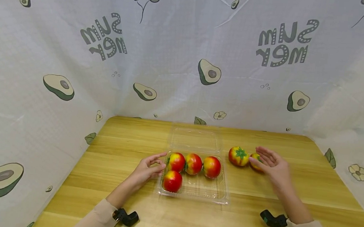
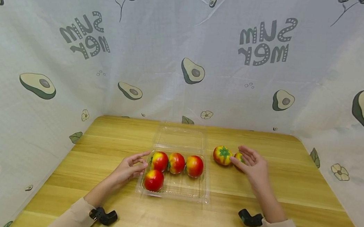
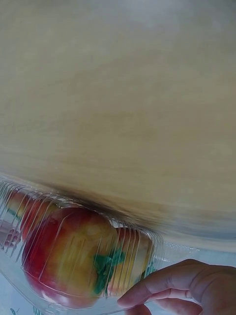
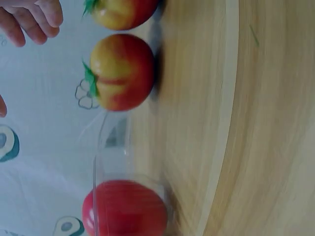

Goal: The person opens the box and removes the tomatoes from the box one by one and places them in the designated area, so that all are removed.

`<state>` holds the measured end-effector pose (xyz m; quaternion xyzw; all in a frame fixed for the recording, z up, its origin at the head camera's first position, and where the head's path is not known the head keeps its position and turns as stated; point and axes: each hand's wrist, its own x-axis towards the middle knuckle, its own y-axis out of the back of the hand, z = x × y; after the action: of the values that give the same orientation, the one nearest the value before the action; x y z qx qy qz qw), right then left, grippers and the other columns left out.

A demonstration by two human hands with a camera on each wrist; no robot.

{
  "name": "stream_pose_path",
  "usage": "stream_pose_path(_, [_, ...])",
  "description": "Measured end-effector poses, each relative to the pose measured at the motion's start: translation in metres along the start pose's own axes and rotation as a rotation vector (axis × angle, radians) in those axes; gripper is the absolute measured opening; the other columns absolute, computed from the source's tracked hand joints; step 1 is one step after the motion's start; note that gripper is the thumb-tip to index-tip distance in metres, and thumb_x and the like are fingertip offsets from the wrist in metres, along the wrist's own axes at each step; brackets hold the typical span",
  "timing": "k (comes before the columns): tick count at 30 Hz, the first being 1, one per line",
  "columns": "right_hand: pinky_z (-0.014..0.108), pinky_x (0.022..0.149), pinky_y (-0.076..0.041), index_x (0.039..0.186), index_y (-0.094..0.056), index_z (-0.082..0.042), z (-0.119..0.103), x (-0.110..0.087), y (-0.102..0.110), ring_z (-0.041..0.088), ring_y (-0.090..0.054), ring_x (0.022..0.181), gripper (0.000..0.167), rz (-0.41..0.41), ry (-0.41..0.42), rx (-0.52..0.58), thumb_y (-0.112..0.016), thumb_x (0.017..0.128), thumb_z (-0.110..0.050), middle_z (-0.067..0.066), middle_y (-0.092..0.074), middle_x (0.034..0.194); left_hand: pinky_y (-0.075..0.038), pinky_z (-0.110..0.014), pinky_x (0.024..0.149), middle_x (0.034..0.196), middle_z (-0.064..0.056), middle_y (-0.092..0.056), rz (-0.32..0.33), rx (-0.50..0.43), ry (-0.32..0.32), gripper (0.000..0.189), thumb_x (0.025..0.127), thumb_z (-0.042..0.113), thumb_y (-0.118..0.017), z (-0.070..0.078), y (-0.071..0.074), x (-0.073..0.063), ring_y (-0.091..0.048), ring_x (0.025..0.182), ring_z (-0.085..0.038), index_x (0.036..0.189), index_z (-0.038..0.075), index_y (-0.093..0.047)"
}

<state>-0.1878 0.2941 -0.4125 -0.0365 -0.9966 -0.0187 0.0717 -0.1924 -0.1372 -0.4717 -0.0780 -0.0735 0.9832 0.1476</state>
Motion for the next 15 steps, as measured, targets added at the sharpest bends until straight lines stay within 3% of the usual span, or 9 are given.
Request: stream_pose_path(15, [0.013,0.090,-0.048,0.136,-0.047,0.013,-0.017,-0.015,-0.043,-0.001,-0.060,0.108,0.058,-0.099,0.032,-0.077,-0.076,0.089,-0.004,-0.009,-0.064,0.119,-0.055,-0.019,0.068,0.100,-0.006,-0.056,-0.005,0.000,-0.005,0.057,0.096,0.007,-0.067,0.001,-0.001,-0.002,-0.058,0.073,-0.012,0.148,0.001,-0.045])
